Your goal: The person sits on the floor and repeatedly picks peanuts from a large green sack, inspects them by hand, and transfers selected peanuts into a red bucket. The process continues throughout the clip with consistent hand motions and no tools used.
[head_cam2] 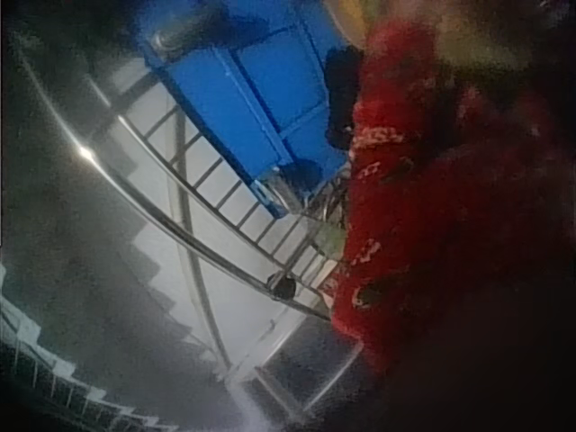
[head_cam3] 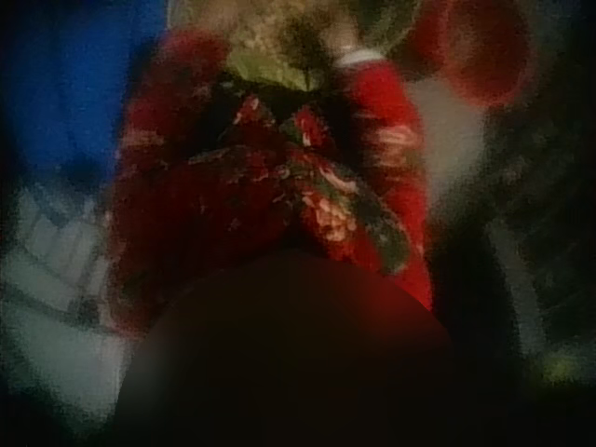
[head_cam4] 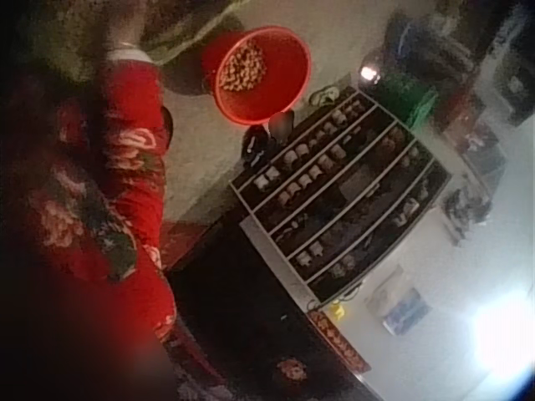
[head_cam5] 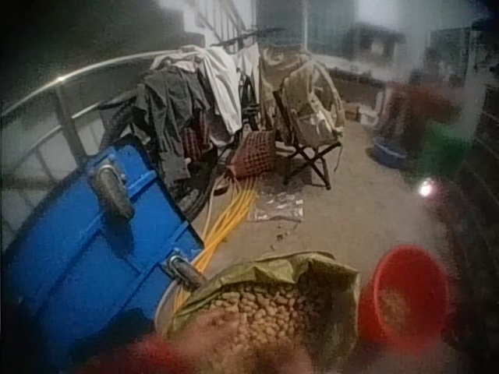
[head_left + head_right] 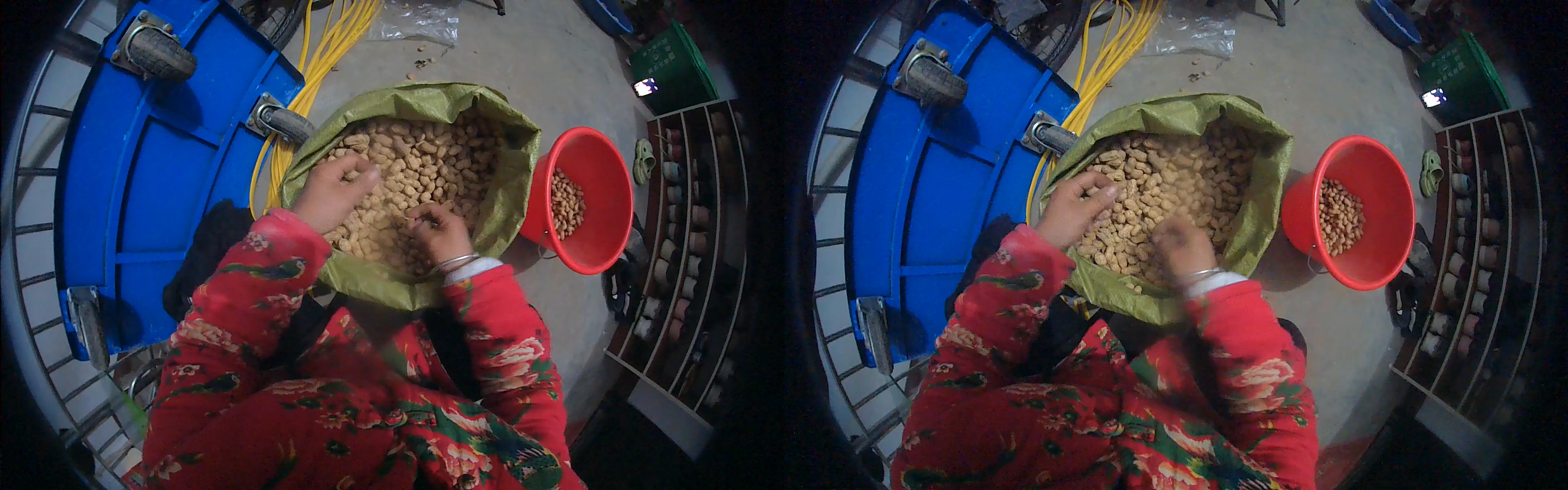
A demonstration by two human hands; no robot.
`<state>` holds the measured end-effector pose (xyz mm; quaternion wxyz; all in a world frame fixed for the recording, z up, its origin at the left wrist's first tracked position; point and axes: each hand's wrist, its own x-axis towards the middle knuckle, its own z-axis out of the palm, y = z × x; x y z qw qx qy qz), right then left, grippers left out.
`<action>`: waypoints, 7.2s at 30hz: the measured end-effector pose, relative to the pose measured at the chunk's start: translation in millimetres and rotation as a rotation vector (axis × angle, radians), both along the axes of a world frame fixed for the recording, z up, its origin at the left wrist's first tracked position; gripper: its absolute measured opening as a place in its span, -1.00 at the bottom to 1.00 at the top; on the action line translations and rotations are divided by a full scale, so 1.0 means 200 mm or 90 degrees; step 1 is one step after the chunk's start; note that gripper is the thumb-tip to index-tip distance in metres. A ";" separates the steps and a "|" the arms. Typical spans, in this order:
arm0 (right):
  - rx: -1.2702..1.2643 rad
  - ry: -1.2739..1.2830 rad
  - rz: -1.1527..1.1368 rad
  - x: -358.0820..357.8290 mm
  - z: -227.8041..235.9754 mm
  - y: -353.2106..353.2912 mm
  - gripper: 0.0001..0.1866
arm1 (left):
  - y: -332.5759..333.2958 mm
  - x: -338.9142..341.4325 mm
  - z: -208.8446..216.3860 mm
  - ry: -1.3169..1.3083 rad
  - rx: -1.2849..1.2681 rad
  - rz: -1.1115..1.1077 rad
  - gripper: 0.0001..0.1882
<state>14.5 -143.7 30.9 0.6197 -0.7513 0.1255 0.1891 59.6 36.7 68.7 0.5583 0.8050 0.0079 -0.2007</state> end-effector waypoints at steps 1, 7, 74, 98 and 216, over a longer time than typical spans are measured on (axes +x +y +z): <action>-0.127 -0.140 0.081 -0.02 -0.04 0.03 -0.84 | 0.01 -0.01 -0.03 -0.087 0.104 -0.051 -0.85; -0.383 -0.087 0.412 -0.08 -0.23 0.08 -0.75 | 0.04 -0.13 -0.15 -0.301 0.555 -0.311 -0.89; 0.590 0.279 -0.178 -0.04 0.01 -0.03 -0.68 | -0.29 -0.10 0.03 -0.391 -0.050 -0.002 -0.81; 0.867 -0.215 -0.897 0.04 0.35 -1.05 -0.39 | 0.10 -0.25 0.35 -0.390 -0.002 0.057 -0.82; 0.500 0.329 -0.232 -0.04 0.03 0.01 -0.70 | -0.27 -0.17 0.15 -0.514 -0.027 -0.172 -0.75</action>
